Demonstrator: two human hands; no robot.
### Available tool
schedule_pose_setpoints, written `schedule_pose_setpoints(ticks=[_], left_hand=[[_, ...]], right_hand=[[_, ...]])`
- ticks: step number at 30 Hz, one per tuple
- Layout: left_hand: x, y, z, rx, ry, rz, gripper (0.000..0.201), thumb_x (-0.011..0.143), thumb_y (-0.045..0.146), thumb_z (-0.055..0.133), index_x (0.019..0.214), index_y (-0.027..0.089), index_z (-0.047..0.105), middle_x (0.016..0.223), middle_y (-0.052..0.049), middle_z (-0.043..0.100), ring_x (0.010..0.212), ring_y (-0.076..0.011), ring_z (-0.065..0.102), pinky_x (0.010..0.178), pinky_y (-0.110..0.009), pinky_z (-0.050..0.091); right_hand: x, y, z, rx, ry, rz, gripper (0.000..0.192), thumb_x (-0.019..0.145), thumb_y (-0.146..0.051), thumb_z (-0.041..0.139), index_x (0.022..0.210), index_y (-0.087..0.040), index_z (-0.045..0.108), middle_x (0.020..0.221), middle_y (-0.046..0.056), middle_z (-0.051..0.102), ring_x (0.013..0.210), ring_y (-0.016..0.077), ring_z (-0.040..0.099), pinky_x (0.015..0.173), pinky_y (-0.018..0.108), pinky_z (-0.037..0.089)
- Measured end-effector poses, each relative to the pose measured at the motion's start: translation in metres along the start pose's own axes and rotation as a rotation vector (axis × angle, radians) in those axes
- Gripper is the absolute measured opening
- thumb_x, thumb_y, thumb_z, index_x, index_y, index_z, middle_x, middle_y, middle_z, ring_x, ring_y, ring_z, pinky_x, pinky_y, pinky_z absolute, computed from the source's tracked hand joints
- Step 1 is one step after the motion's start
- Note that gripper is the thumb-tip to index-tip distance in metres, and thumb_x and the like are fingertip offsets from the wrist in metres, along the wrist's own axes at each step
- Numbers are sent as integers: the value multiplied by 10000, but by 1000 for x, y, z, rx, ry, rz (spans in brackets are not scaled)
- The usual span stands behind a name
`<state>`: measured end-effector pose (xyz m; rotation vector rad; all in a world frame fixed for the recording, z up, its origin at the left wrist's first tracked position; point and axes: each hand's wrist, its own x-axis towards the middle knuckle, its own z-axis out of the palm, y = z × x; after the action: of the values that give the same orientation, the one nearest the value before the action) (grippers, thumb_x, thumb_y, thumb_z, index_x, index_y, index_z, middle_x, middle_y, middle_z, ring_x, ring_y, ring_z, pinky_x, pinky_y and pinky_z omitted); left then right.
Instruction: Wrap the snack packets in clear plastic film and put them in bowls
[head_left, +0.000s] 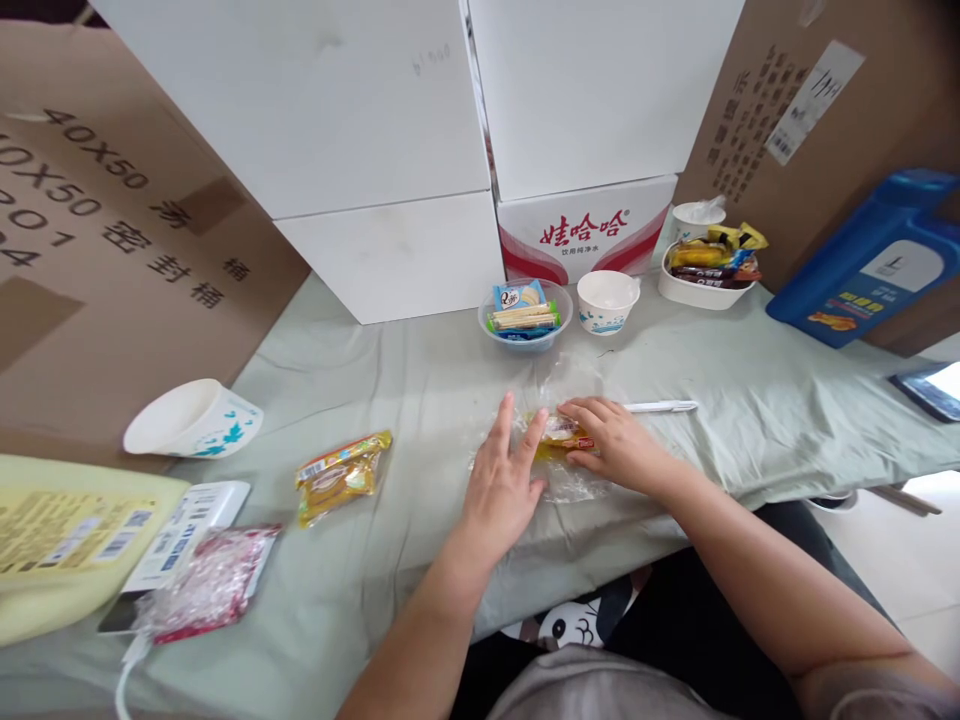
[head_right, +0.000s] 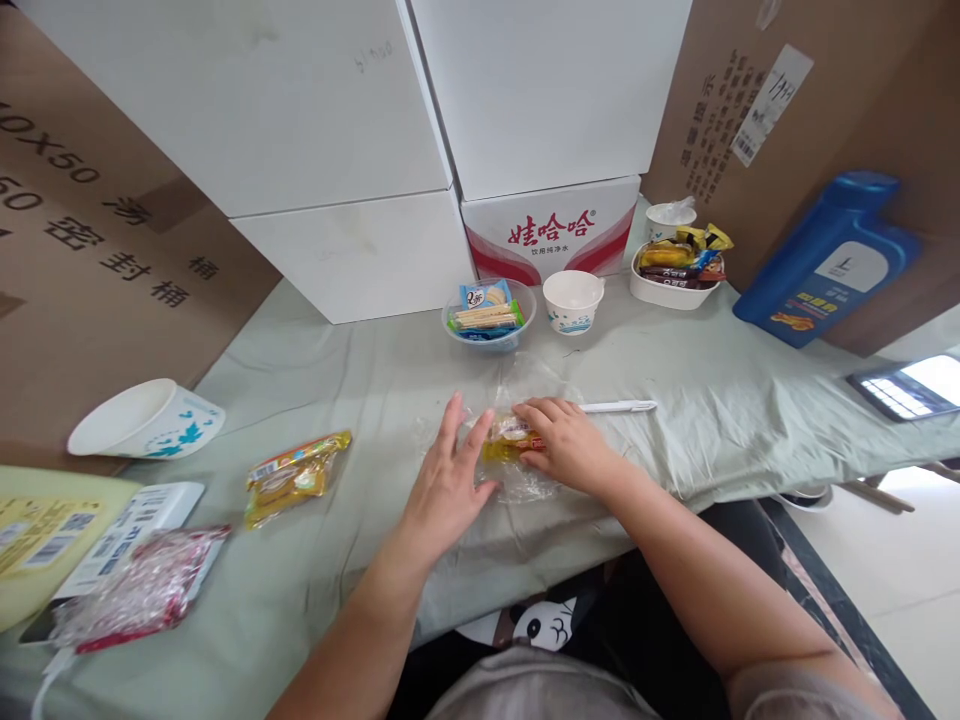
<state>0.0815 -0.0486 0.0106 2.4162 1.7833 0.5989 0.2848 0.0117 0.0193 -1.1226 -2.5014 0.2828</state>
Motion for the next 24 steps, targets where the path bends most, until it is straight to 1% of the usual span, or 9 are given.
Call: schedule_pose_setpoints(ticks=[3,6,9,12,13,15,18,21,24], left_hand=[[2,-7,-2,-85,-83,-42,1145,685,144,804,1518,370,51,1632,-154,-45,1462,-378,236,1065,-509,441],[3,-19,-9,-118,-113,-165,1220,643,199,842,1520,389,16,1627,-163,-96,1392,-398,377,1013,-509,480],[5,-28,-17,-103,-161,-214,1192,600,217,868,1523,354,127,1631,-165,-71,1343,-394,440,1027,-519,458],[8,-33,-21,-84,-237,-211,1101,582,265,879,1498,308,270,1633,-154,55,1370,-401,384,1047,-526,424],[9,-33,-21,-82,-257,-207,1068,585,283,877,1487,302,304,1629,-148,101,1371,-402,375,1045,-527,419],[11,-34,-22,-83,-286,-196,1013,598,306,866,1469,299,349,1616,-137,177,1364,-399,373,1037,-525,417],[13,-35,-21,-83,-301,-191,967,609,316,858,1451,301,382,1595,-127,251,1351,-388,380,1032,-525,412],[14,-36,-23,-87,-315,-191,976,598,318,871,1449,283,393,1588,-133,267,1349,-387,376,1031,-523,414],[14,-36,-25,-90,-321,-190,985,585,327,882,1444,274,403,1588,-138,265,1348,-387,377,1031,-527,414]], right_hand=[[2,9,11,74,-16,59,482,874,-287,614,1332,-172,517,1254,154,625,1166,279,576,981,478,468],[-1,17,6,231,32,197,405,911,-323,542,1296,-195,535,1200,129,656,1107,262,619,951,459,493],[4,29,-12,586,156,342,390,924,-425,492,1261,-229,518,1098,90,685,946,232,677,789,396,561],[34,42,-35,856,330,467,368,949,-476,404,1170,-209,525,1042,100,676,885,222,684,674,336,563],[50,46,-43,852,376,503,351,948,-463,400,1138,-200,535,1036,101,672,898,220,678,686,331,560],[88,54,-57,727,402,584,321,938,-431,403,1090,-191,554,992,80,674,900,208,656,705,322,551],[146,61,-67,549,372,695,284,921,-386,436,1007,-171,600,964,78,683,876,207,646,727,326,531],[185,64,-61,391,336,771,236,885,-346,506,934,-153,632,972,107,691,907,244,651,792,363,510],[203,64,-50,253,300,810,264,797,-297,631,1007,-136,630,1034,147,690,984,299,643,851,404,489]])
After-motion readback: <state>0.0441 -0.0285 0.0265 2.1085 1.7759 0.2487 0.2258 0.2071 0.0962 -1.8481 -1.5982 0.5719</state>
